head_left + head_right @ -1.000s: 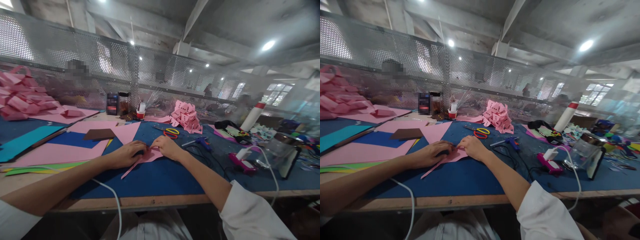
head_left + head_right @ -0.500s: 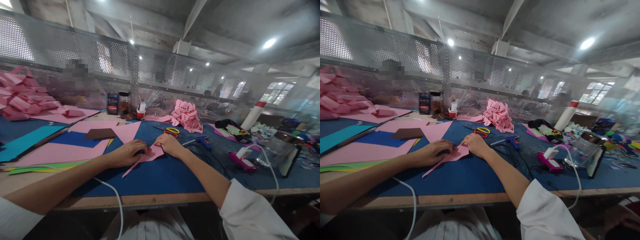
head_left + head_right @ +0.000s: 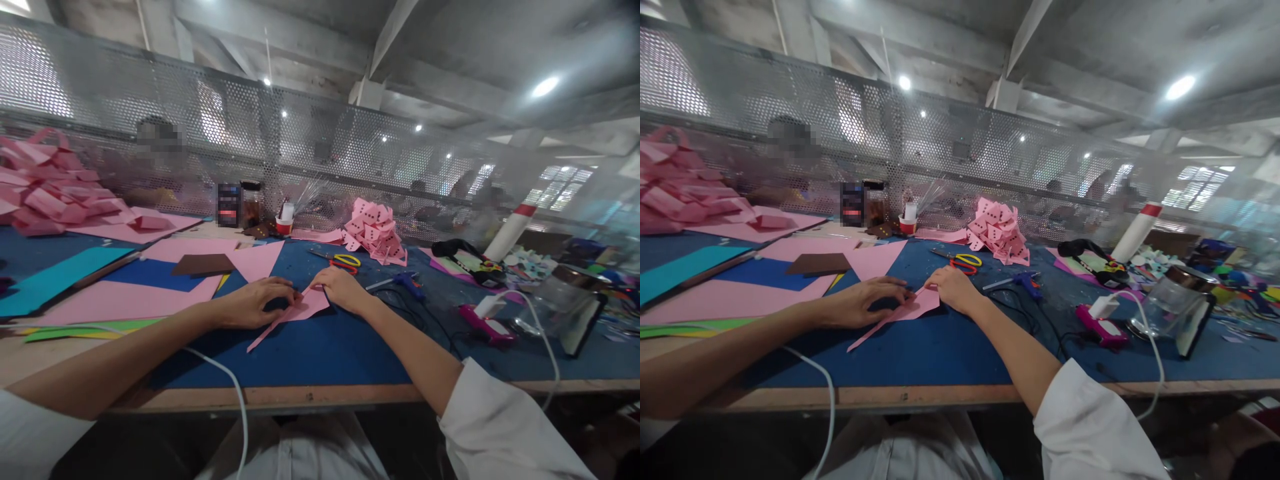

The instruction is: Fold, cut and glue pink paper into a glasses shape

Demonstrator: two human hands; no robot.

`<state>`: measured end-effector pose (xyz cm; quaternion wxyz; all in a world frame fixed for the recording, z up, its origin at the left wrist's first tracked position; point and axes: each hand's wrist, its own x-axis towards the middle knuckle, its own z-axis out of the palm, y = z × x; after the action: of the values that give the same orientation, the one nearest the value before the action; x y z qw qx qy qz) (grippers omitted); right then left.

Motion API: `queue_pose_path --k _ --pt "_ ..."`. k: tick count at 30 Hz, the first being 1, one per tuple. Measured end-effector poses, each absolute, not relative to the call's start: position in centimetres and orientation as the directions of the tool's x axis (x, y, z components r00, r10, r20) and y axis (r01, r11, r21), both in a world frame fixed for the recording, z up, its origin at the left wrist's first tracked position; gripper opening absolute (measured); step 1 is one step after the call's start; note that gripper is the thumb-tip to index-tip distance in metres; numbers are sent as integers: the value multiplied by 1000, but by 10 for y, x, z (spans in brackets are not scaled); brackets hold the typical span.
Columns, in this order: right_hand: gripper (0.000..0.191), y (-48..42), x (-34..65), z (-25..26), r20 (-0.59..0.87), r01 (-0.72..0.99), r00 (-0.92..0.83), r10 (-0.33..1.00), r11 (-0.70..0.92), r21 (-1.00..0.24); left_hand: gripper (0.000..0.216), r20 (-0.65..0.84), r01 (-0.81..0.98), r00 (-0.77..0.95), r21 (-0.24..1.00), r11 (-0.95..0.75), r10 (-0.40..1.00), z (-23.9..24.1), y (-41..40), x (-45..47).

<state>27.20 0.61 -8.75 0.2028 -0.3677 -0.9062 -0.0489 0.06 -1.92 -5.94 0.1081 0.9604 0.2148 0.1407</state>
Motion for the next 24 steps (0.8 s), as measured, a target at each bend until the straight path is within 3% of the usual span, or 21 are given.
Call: queue_pose_path --k 24 --pt "36 5 268 -83 400 674 -656 640 736 -71 35 239 339 888 239 -910 394 -58 -19 -3"
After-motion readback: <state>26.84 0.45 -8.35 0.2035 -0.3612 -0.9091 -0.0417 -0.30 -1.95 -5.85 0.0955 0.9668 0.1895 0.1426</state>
